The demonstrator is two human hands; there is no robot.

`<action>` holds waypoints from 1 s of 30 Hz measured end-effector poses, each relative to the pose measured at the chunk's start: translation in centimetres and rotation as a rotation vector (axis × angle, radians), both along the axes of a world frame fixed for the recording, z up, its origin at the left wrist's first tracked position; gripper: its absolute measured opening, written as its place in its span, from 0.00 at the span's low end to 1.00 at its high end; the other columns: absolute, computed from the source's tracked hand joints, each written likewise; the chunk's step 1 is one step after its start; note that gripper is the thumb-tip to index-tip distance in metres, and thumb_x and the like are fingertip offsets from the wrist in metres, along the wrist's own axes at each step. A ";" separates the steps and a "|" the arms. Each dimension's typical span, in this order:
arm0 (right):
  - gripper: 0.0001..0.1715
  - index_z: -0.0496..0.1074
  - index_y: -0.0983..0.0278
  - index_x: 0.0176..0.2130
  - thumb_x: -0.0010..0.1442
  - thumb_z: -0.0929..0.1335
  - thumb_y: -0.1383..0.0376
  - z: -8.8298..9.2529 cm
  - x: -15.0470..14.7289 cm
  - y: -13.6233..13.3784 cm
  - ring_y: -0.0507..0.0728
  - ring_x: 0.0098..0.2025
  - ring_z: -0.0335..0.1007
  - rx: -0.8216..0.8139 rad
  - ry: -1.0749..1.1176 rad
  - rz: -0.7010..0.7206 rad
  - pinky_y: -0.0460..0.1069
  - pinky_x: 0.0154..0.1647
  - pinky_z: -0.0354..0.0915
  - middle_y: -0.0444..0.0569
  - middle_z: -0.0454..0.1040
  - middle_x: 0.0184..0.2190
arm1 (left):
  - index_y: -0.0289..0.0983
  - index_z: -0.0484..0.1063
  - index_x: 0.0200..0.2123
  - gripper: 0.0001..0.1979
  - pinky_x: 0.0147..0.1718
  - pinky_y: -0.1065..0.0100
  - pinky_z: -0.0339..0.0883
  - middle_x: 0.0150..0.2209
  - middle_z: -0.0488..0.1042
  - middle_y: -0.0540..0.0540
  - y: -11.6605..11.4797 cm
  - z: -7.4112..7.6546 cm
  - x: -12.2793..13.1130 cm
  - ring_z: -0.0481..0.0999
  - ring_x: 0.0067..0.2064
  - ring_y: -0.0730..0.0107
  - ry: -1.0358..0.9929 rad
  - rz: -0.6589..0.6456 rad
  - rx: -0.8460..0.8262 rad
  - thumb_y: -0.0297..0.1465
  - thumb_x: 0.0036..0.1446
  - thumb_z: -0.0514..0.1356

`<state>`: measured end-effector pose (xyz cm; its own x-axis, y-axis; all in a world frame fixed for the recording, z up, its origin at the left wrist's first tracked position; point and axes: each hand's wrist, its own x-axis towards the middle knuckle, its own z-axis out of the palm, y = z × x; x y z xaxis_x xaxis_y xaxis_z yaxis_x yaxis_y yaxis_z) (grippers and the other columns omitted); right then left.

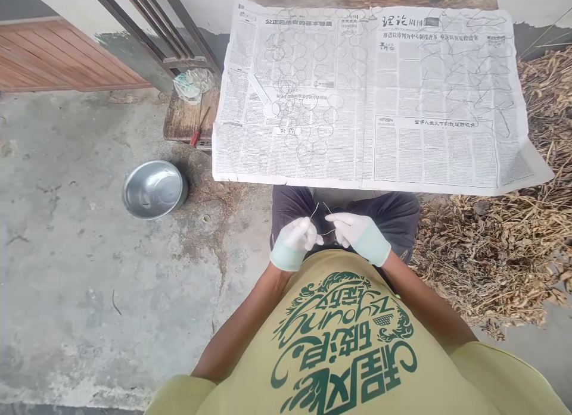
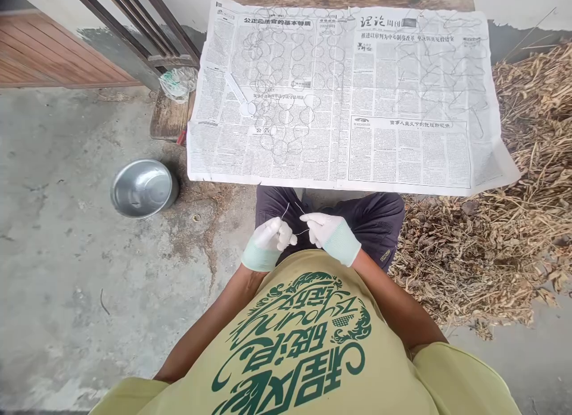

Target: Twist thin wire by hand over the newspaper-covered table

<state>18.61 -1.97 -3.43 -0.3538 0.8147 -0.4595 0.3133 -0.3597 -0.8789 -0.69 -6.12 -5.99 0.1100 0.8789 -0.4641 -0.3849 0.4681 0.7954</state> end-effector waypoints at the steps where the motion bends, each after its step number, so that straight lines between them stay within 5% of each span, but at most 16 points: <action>1: 0.23 0.82 0.66 0.52 0.67 0.64 0.60 -0.1 0.1 0.0 0.51 0.21 0.65 0.010 -0.007 0.002 0.48 0.27 0.67 0.41 0.74 0.20 | 0.39 0.70 0.17 0.32 0.38 0.63 0.73 0.16 0.66 0.49 0.1 0.1 -0.1 0.77 0.30 0.65 0.011 -0.011 -0.006 0.58 0.58 0.66; 11: 0.21 0.83 0.63 0.51 0.68 0.64 0.62 0.0 0.5 0.4 0.52 0.21 0.67 0.104 -0.054 0.054 0.49 0.30 0.69 0.41 0.75 0.21 | 0.36 0.77 0.33 0.27 0.31 0.66 0.75 0.16 0.69 0.55 0.6 -1.1 0.5 0.73 0.22 0.72 0.001 0.102 -0.124 0.54 0.50 0.74; 17: 0.21 0.83 0.63 0.50 0.68 0.64 0.61 -0.1 0.7 0.4 0.52 0.21 0.66 0.105 -0.056 0.074 0.49 0.30 0.68 0.41 0.75 0.21 | 0.33 0.81 0.42 0.25 0.35 0.64 0.79 0.13 0.67 0.57 0.5 -1.1 0.7 0.69 0.19 0.74 -0.023 0.082 -0.124 0.47 0.52 0.75; 23: 0.21 0.82 0.64 0.51 0.68 0.64 0.60 0.3 1.1 0.6 0.52 0.22 0.67 0.083 -0.042 0.024 0.48 0.28 0.68 0.43 0.76 0.22 | 0.31 0.80 0.53 0.33 0.34 0.65 0.76 0.28 0.82 0.46 0.6 -1.2 0.3 0.77 0.26 0.70 -0.017 0.076 -0.075 0.53 0.56 0.71; 28: 0.22 0.82 0.67 0.51 0.68 0.64 0.60 0.8 1.5 1.0 0.51 0.21 0.66 0.044 -0.059 -0.033 0.47 0.27 0.68 0.42 0.75 0.22 | 0.40 0.70 0.68 0.29 0.52 0.60 0.77 0.54 0.83 0.40 -0.3 1.1 -0.5 0.83 0.40 0.65 0.605 0.057 0.282 0.46 0.69 0.62; 30: 0.22 0.82 0.67 0.51 0.68 0.64 0.61 0.9 1.7 1.2 0.51 0.21 0.65 0.044 -0.068 -0.042 0.46 0.27 0.68 0.42 0.74 0.21 | 0.44 0.70 0.68 0.29 0.58 0.58 0.75 0.62 0.78 0.42 -0.4 2.2 -0.8 0.83 0.48 0.60 0.924 -0.082 0.464 0.39 0.66 0.65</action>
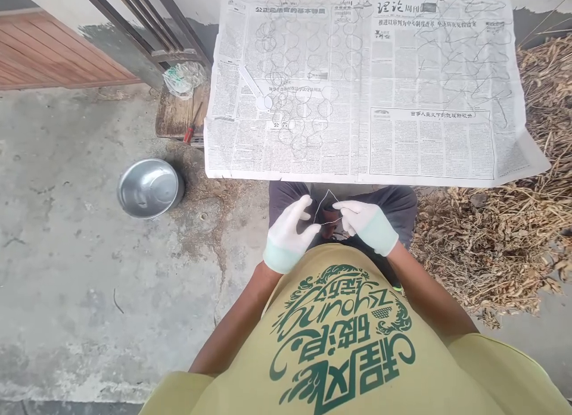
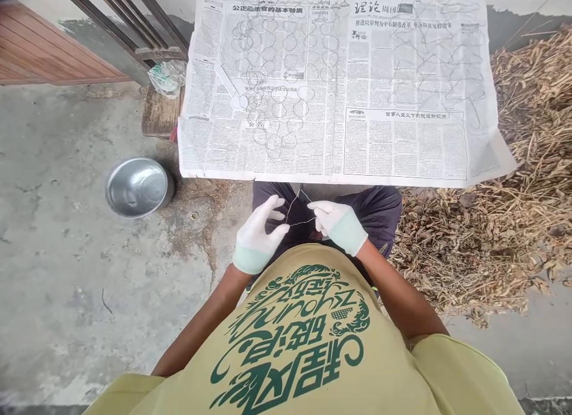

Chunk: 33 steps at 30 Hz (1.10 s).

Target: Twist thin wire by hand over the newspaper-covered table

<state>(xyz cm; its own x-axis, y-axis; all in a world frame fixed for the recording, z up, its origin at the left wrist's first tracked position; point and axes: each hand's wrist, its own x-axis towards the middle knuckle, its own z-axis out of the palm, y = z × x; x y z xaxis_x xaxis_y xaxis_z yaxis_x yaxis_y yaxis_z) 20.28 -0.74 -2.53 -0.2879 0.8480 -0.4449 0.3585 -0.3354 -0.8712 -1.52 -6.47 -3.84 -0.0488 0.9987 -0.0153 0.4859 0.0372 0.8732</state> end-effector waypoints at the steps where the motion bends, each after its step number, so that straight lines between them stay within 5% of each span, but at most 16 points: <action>1: 0.22 0.82 0.67 0.51 0.68 0.64 0.61 0.0 0.0 0.1 0.50 0.20 0.65 -0.001 -0.005 -0.001 0.46 0.27 0.68 0.42 0.74 0.21 | 0.45 0.71 0.67 0.28 0.59 0.57 0.75 0.63 0.77 0.42 0.1 0.4 -0.1 0.83 0.52 0.58 0.149 -0.087 0.048 0.36 0.65 0.66; 6: 0.22 0.82 0.67 0.51 0.68 0.63 0.62 0.3 -0.1 0.2 0.50 0.21 0.65 -0.010 0.003 0.008 0.45 0.27 0.68 0.41 0.75 0.21 | 0.39 0.79 0.56 0.15 0.56 0.53 0.76 0.60 0.80 0.37 1.4 0.3 0.1 0.82 0.55 0.51 0.570 -0.395 0.191 0.34 0.69 0.63; 22: 0.22 0.83 0.67 0.52 0.67 0.63 0.67 0.2 0.2 0.2 0.49 0.18 0.64 -0.076 0.029 -0.048 0.44 0.22 0.62 0.40 0.72 0.20 | 0.38 0.81 0.48 0.11 0.44 0.58 0.78 0.49 0.85 0.39 2.0 -1.7 0.4 0.85 0.42 0.56 0.697 -0.412 0.354 0.31 0.70 0.59; 28: 0.23 0.82 0.67 0.53 0.68 0.63 0.66 0.6 1.6 -0.1 0.49 0.19 0.63 -0.069 0.079 -0.114 0.44 0.22 0.61 0.40 0.73 0.20 | 0.38 0.81 0.44 0.14 0.37 0.60 0.73 0.35 0.83 0.43 2.7 -0.2 0.3 0.80 0.34 0.59 0.760 -0.624 0.453 0.25 0.70 0.54; 33: 0.23 0.82 0.68 0.51 0.69 0.63 0.61 2.7 3.2 -0.3 0.51 0.21 0.67 0.010 0.202 -0.158 0.47 0.28 0.66 0.41 0.74 0.21 | 0.39 0.80 0.43 0.14 0.43 0.60 0.73 0.38 0.84 0.44 4.8 2.4 1.6 0.81 0.39 0.59 0.681 -0.638 0.536 0.27 0.73 0.54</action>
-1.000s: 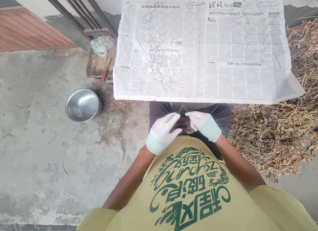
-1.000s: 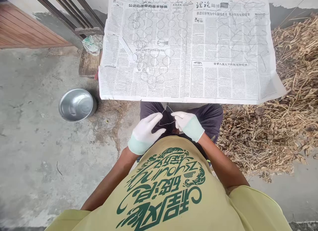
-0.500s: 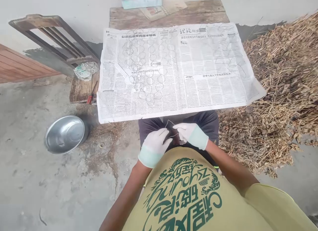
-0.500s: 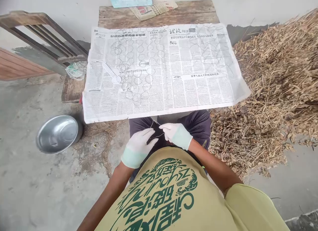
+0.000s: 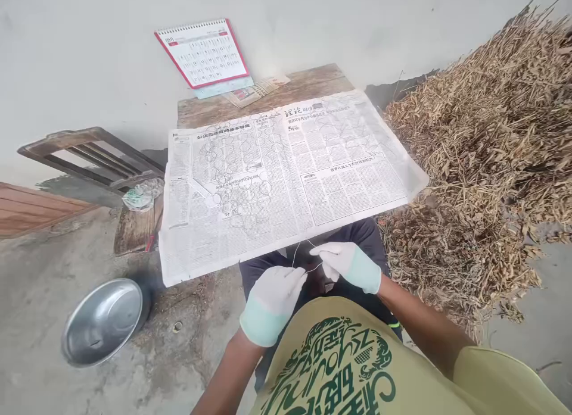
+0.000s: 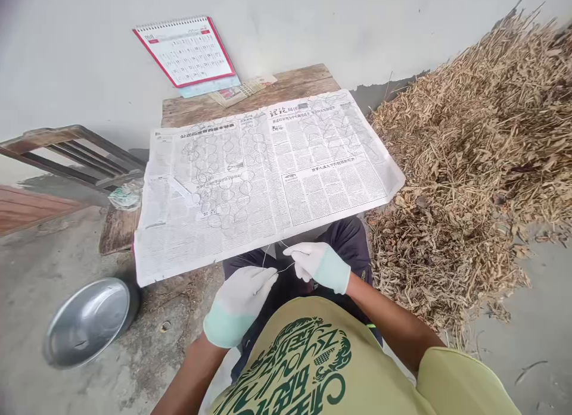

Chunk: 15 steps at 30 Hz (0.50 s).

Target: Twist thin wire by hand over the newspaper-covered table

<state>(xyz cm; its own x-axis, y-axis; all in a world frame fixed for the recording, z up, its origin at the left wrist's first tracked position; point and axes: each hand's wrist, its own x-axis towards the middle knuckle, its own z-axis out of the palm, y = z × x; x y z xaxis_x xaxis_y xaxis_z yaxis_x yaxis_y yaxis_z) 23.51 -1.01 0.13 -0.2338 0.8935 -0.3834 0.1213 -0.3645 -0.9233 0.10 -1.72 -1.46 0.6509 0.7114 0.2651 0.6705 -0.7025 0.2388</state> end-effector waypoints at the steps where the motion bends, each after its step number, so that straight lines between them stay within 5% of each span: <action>1: 0.22 0.82 0.68 0.50 0.69 0.64 0.60 0.4 0.3 0.0 0.51 0.21 0.67 0.016 0.017 -0.023 0.47 0.28 0.67 0.42 0.74 0.21 | 0.39 0.80 0.41 0.14 0.43 0.60 0.73 0.37 0.83 0.45 0.5 0.6 0.5 0.80 0.39 0.60 0.005 0.012 -0.022 0.28 0.73 0.54; 5: 0.20 0.82 0.67 0.45 0.66 0.64 0.59 1.2 1.5 -0.3 0.52 0.22 0.69 0.037 0.075 -0.119 0.49 0.29 0.67 0.41 0.74 0.20 | 0.40 0.76 0.32 0.16 0.36 0.62 0.68 0.30 0.77 0.47 2.4 3.2 2.7 0.75 0.33 0.62 0.069 0.054 -0.089 0.28 0.73 0.54; 10: 0.18 0.80 0.68 0.43 0.64 0.65 0.60 1.0 3.0 -0.5 0.52 0.21 0.68 -0.013 0.192 -0.187 0.49 0.28 0.66 0.41 0.74 0.19 | 0.40 0.66 0.23 0.20 0.28 0.63 0.59 0.22 0.65 0.50 4.0 5.5 5.4 0.65 0.26 0.66 0.141 -0.050 -0.061 0.24 0.70 0.54; 15: 0.15 0.79 0.67 0.40 0.62 0.66 0.60 0.7 4.4 -0.5 0.52 0.21 0.67 -0.032 0.292 -0.222 0.49 0.27 0.64 0.41 0.73 0.18 | 0.40 0.68 0.24 0.18 0.26 0.63 0.59 0.24 0.69 0.48 4.6 6.7 7.4 0.66 0.25 0.66 0.148 -0.093 -0.013 0.22 0.67 0.53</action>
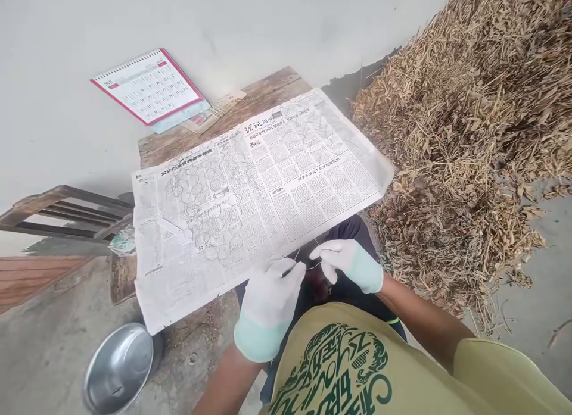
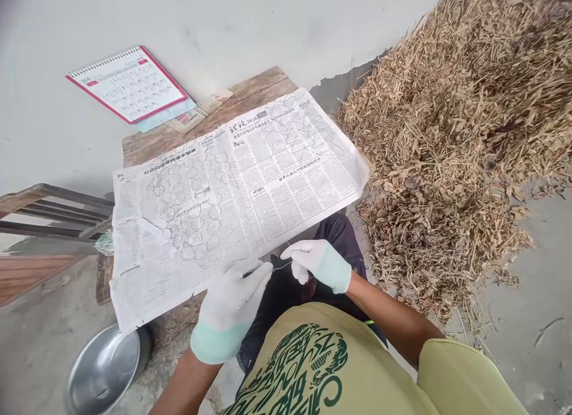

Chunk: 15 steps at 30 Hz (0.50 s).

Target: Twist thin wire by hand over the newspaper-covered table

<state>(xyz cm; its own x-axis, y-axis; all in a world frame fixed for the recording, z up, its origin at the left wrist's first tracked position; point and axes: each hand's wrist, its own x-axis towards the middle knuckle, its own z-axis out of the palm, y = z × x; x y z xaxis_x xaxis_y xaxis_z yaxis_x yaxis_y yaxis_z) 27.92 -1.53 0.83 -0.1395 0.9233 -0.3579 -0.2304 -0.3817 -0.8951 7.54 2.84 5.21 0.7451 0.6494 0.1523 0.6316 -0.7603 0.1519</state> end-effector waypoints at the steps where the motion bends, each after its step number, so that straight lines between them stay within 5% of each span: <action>1: 0.15 0.79 0.66 0.40 0.62 0.67 0.60 -0.1 0.2 0.0 0.52 0.21 0.66 -0.005 0.022 -0.008 0.48 0.27 0.63 0.41 0.73 0.18 | 0.40 0.69 0.24 0.18 0.26 0.62 0.59 0.25 0.70 0.47 0.1 0.2 0.4 0.67 0.26 0.65 0.006 -0.005 0.016 0.22 0.67 0.52; 6: 0.15 0.79 0.67 0.40 0.65 0.67 0.58 -0.7 1.2 0.0 0.51 0.20 0.64 0.002 0.109 -0.052 0.48 0.27 0.60 0.40 0.71 0.16 | 0.40 0.68 0.21 0.20 0.25 0.61 0.59 0.26 0.71 0.46 1.0 1.0 1.9 0.65 0.26 0.66 0.026 -0.022 0.060 0.21 0.65 0.51; 11: 0.21 0.79 0.67 0.44 0.69 0.66 0.53 -1.6 2.5 -0.3 0.52 0.22 0.67 0.062 0.027 -0.072 0.49 0.29 0.64 0.42 0.73 0.19 | 0.40 0.67 0.19 0.23 0.23 0.60 0.55 0.21 0.61 0.50 3.3 1.8 2.8 0.59 0.23 0.68 -0.093 0.002 -0.086 0.24 0.68 0.52; 15: 0.18 0.79 0.67 0.42 0.68 0.65 0.57 -3.9 2.6 -1.1 0.52 0.22 0.67 -0.003 -0.099 -0.072 0.47 0.26 0.64 0.43 0.74 0.21 | 0.41 0.76 0.24 0.18 0.35 0.62 0.71 0.32 0.76 0.47 6.1 1.1 3.9 0.76 0.36 0.64 -0.273 0.234 -0.219 0.30 0.67 0.57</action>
